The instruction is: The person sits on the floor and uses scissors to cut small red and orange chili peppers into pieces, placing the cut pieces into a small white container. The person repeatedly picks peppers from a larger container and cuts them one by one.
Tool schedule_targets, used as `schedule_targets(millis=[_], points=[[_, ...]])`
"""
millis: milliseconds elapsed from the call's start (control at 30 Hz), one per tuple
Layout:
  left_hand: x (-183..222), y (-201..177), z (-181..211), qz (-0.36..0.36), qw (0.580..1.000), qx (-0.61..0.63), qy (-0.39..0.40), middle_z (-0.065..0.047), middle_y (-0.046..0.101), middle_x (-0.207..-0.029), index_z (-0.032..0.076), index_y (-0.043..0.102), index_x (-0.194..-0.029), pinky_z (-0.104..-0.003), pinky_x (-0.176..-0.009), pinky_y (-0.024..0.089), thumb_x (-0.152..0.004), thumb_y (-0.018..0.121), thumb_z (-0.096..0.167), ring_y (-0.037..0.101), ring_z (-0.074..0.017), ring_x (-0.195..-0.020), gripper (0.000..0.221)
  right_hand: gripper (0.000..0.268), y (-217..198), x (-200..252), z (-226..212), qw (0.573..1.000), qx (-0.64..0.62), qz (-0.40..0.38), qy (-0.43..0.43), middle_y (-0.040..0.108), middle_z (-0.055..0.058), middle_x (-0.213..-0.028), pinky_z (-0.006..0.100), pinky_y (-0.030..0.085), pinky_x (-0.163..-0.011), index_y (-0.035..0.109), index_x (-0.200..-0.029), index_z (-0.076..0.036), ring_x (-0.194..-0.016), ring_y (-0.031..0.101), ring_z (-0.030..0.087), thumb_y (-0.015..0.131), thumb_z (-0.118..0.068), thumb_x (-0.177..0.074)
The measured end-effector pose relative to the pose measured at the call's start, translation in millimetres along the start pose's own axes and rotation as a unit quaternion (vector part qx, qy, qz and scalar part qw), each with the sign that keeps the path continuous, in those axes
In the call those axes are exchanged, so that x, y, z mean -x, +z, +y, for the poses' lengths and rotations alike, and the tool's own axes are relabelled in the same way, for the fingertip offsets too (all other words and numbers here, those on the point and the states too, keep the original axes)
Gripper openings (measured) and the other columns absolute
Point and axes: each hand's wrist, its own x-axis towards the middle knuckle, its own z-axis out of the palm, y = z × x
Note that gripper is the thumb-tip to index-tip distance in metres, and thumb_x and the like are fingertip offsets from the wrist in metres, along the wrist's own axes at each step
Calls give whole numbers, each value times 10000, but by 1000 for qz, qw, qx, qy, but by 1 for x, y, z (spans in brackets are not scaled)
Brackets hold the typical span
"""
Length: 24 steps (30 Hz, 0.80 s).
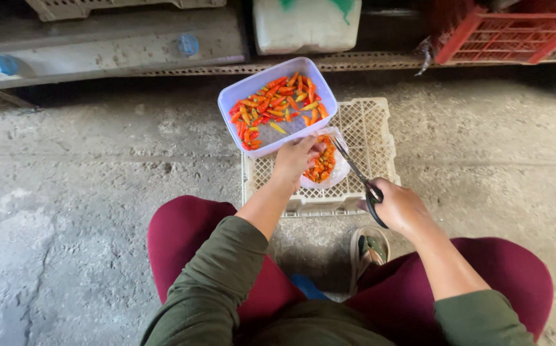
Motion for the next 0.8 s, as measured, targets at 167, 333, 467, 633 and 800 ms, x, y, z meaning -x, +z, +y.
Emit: schedule_targets(millis=[167, 333, 467, 633, 800], points=[[-47, -36, 63, 122, 913, -319, 225, -88, 731, -815, 86, 781, -902, -367, -725, 521, -897, 715, 341, 679, -211, -789, 263, 518, 1, -7, -2, 998, 27, -18, -53, 752, 151, -1011, 481, 553, -865, 670, -1203, -207, -995, 715, 374, 731, -557, -826], [-109, -95, 79, 190, 837, -457, 232, -152, 739, -993, 99, 764, -979, -437, -884, 551, -867, 741, 322, 712, -325, -987, 251, 457, -6, -20, -11, 996, 37, -82, -20, 761, 124, -981, 482, 561, -861, 635, -1222, -249, -970, 729, 344, 688, -532, -867], [-164, -125, 42, 198, 799, -548, 147, -219, 641, -1195, 145, 731, -1141, -480, -983, 511, -876, 726, 341, 635, -409, -1100, 329, 433, -10, -37, -12, 993, 51, -103, -21, 763, 121, -970, 472, 571, -847, 637, -1215, -251, -951, 739, 341, 653, -551, -903], [-206, -128, 16, 198, 758, -608, 127, -208, 543, -1349, 201, 631, -1327, -554, -1062, 448, -870, 736, 391, 537, -439, -1243, 506, 482, -6, -63, -14, 990, 63, -122, -4, 758, 108, -992, 462, 578, -849, 610, -1253, -287, -963, 739, 320, 677, -572, -870], [-199, -117, 2, 217, 742, -628, 92, -189, 456, -1455, 253, 559, -1444, -635, -1007, 377, -744, 779, 424, 413, -513, -1266, 754, 399, 5, -83, -10, 991, 53, -114, -33, 762, 106, -969, 483, 575, -811, 641, -1226, -272, -920, 735, 344, 668, -465, -878]])
